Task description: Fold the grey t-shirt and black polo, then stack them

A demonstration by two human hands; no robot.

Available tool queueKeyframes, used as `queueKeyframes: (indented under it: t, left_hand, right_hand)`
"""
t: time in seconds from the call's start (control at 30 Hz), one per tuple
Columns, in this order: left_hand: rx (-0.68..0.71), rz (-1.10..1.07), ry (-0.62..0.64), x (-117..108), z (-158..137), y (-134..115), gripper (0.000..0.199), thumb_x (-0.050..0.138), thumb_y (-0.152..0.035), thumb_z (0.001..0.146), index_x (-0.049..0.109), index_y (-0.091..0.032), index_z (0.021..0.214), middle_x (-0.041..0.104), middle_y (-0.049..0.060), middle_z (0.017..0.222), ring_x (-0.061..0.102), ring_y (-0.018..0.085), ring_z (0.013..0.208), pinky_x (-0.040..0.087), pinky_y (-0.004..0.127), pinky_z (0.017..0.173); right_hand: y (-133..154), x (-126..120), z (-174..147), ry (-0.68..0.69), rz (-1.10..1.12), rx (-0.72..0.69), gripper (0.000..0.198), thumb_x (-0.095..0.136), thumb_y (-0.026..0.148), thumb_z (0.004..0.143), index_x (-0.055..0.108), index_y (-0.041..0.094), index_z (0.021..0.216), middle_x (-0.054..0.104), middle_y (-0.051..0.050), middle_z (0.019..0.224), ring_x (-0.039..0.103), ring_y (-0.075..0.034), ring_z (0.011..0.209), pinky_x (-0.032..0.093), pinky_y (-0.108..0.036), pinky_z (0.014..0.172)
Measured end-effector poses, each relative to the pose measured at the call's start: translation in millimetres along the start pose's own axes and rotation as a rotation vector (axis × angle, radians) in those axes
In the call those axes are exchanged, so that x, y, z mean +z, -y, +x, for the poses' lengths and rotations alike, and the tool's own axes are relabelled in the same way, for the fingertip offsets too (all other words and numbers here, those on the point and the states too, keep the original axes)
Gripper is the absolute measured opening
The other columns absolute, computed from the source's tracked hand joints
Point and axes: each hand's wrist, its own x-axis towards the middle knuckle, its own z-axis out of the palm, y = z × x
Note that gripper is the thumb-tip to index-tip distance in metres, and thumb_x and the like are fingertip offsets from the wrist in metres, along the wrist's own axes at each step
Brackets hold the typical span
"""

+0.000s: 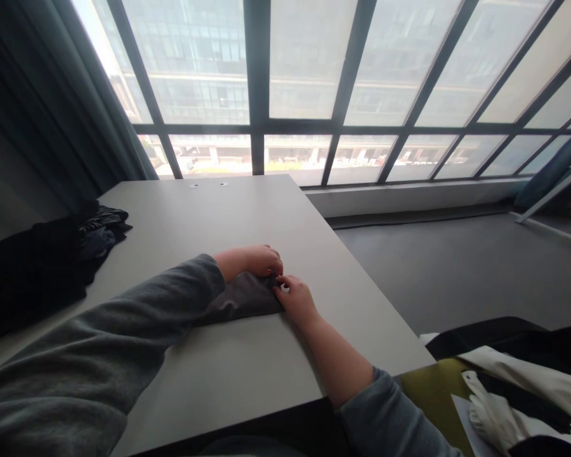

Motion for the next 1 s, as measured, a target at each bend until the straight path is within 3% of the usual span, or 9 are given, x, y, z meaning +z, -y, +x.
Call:
queueKeyframes:
  t: [0.13,0.27,0.37,0.5,0.63,0.73,0.83,1.0]
  left_hand:
    - [-0.004,-0.031,0.096,-4.0,-2.0,3.5,0.026,0.062,-0.021,0.093,0.079,-0.028,0.111,0.08,0.001,0.105,0.069,0.019,0.094,0.046,0.034,0.102]
    - [-0.07,-0.042,0.05,-1.4,-2.2,10.3,0.022,0.064,-0.027,0.095,0.078,-0.027,0.112,0.079,0.004,0.107,0.067,0.021,0.102,0.045,0.035,0.105]
    - [-0.142,-0.061,-0.015,14.8,-0.6,5.4,0.021,0.06,-0.032,0.101,0.078,-0.026,0.11,0.077,0.006,0.115,0.066,0.022,0.113,0.045,0.036,0.108]
    - [-0.228,-0.077,-0.083,45.1,0.8,-12.9,0.038,0.041,-0.032,0.11,0.071,-0.025,0.134,0.065,0.01,0.149,0.059,0.021,0.136,0.043,0.037,0.118]
    - [-0.415,-0.104,-0.163,55.7,-9.2,-23.0,0.054,0.035,-0.039,0.113,0.046,-0.027,0.164,0.039,0.013,0.173,0.042,0.029,0.156,0.033,0.052,0.127]
    - [-0.586,-0.147,-0.141,52.2,-41.9,-18.7,0.063,0.036,-0.048,0.112,0.032,-0.028,0.171,0.028,0.011,0.178,0.029,0.031,0.163,0.025,0.056,0.131]
    - [-0.776,-0.149,-0.06,55.2,-104.1,-11.9,0.069,0.036,-0.055,0.11,0.029,-0.025,0.173,0.022,0.013,0.18,0.021,0.035,0.166,0.02,0.059,0.132]
    - [-1.073,-0.027,-0.094,74.6,-213.0,-23.4,0.066,0.029,-0.048,0.111,0.038,-0.018,0.169,0.022,0.015,0.179,0.02,0.037,0.166,0.022,0.064,0.13]
  right_hand:
    - [2.1,-1.5,-0.7,-0.005,0.057,0.077,0.021,0.06,0.035,0.089,0.074,0.02,0.094,0.076,-0.005,0.091,0.067,-0.021,0.082,0.049,-0.032,0.078]
    - [3.8,-1.8,-0.3,-0.046,0.008,0.111,0.017,0.059,0.038,0.089,0.065,0.022,0.085,0.071,-0.003,0.08,0.062,-0.019,0.073,0.042,-0.029,0.068]
    - [3.3,-0.7,-0.3,-0.031,-0.105,0.095,0.014,0.059,0.035,0.09,0.061,0.023,0.083,0.067,-0.001,0.075,0.059,-0.019,0.07,0.038,-0.029,0.066]
    - [1.7,1.8,-1.6,0.006,-0.262,0.041,0.012,0.057,0.029,0.095,0.063,0.022,0.087,0.069,-0.004,0.078,0.06,-0.021,0.075,0.041,-0.03,0.074]
    - [1.4,3.6,-4.3,-0.026,-0.416,-0.043,0.015,0.058,0.027,0.098,0.07,0.018,0.097,0.073,-0.011,0.098,0.062,-0.027,0.097,0.044,-0.036,0.095]
    - [0.4,4.7,-6.2,-0.04,-0.442,-0.078,0.029,0.057,0.027,0.1,0.073,0.019,0.123,0.073,-0.014,0.119,0.061,-0.029,0.114,0.043,-0.04,0.107]
    - [-4.7,6.3,-5.3,0.023,-0.384,-0.127,0.048,0.05,0.022,0.102,0.065,0.024,0.148,0.071,-0.011,0.134,0.057,-0.029,0.13,0.041,-0.045,0.117]
    - [-13.8,7.0,-0.2,0.104,-0.321,-0.142,0.051,0.042,0.019,0.103,0.071,0.025,0.144,0.066,-0.011,0.148,0.053,-0.03,0.144,0.041,-0.051,0.123]
